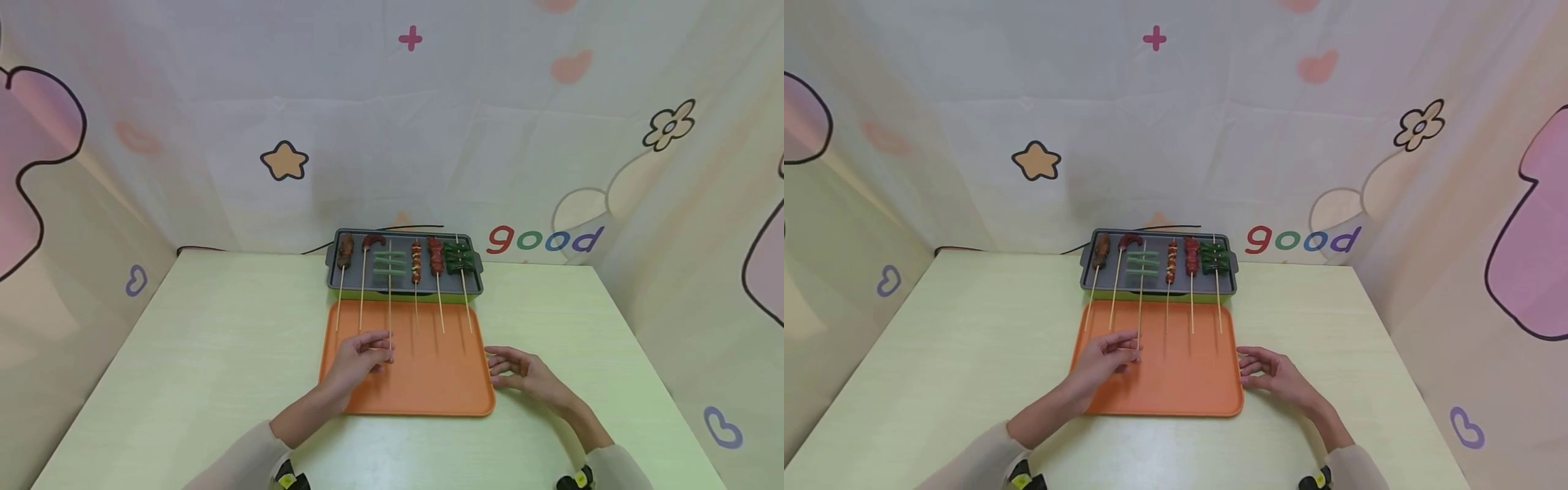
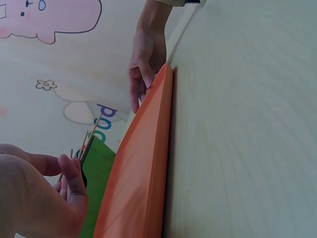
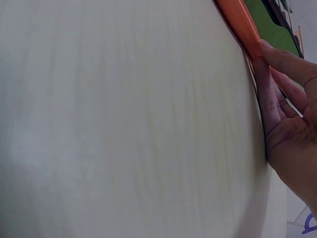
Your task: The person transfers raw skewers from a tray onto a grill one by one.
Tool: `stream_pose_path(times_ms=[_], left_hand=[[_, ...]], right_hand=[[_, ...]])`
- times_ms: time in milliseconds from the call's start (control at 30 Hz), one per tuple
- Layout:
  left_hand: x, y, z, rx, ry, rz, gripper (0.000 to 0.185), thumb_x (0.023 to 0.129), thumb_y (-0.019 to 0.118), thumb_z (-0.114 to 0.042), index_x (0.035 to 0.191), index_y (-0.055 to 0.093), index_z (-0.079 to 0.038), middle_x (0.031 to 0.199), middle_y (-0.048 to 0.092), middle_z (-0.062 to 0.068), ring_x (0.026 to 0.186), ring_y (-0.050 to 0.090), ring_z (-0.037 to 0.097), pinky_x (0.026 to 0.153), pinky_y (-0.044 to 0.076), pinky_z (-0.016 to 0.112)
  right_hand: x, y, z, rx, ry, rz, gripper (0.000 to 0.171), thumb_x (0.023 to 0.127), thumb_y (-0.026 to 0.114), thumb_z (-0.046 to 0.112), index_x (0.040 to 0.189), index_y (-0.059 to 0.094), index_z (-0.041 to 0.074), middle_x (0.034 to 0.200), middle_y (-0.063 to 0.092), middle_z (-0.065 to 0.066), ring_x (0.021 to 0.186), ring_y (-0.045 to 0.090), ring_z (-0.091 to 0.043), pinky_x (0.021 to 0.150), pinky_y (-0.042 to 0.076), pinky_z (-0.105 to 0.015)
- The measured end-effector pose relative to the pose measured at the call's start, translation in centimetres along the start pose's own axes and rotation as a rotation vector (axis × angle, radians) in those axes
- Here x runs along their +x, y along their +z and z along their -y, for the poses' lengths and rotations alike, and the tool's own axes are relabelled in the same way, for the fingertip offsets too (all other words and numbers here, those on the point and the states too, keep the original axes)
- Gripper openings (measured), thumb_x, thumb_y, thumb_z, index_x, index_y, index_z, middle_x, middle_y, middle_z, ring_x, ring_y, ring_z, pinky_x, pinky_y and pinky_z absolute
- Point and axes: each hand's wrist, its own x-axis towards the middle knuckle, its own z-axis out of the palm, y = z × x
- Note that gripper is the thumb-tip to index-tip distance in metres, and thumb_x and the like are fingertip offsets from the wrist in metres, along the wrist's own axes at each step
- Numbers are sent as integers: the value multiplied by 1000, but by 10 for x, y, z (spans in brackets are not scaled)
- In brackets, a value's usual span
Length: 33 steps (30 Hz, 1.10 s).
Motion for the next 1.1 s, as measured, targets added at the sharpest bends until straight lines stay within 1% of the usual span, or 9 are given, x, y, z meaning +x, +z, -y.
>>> stream_pose_path(times_ms=[167,267,400,500,633,833,967,1100], left_hand=[[11,4,1,-14,-1,-39,40,97,65,-3,136,62,3,114,69,12,86,68,8,78,55,26],[14,7,1,-21,6,-48,40,97,64,-3,136,61,4,112,69,10,84,67,8,78,54,26],[18,11,0,-34,1,-56,39,98,63,-3,137,60,4,112,69,9,85,67,7,79,53,26],[20,13,-1,-46,-12,-66,39,100,62,-5,138,60,3,117,70,14,85,67,7,79,53,24],[22,16,-2,-65,-10,-80,38,101,62,-6,138,60,3,122,69,18,83,67,7,80,54,24],[24,20,-3,-106,2,-111,38,101,61,-5,138,59,5,112,69,11,81,66,7,79,54,24],[24,20,-5,-120,8,-120,39,102,60,-5,139,59,5,115,69,13,81,66,7,77,53,22],[21,18,-4,-104,11,-109,40,101,60,-6,140,58,4,116,70,12,82,66,7,78,53,23]], right_hand=[[0,0,1,-3,1,1,62,97,68,7,151,41,-7,124,64,-10,105,66,-4,90,55,-19],[0,0,1,0,-1,2,62,97,68,7,151,40,-8,124,64,-9,105,66,-4,90,55,-19],[0,0,1,6,-9,5,62,97,67,7,151,40,-8,123,64,-7,105,66,-4,90,55,-19],[0,0,0,5,-11,5,62,97,67,7,151,40,-8,123,64,-7,105,66,-4,90,55,-19],[-1,-1,1,2,-6,3,62,98,68,8,151,40,-8,123,64,-6,105,66,-4,90,55,-19],[0,0,1,5,-3,5,62,97,68,8,151,40,-8,122,64,-3,105,66,-4,90,56,-20],[-1,0,1,10,-1,6,62,97,67,7,151,40,-8,121,64,-3,105,66,-4,90,56,-20],[-1,-1,0,7,5,1,62,97,68,8,151,40,-7,122,64,-4,105,66,-4,90,56,-20]])
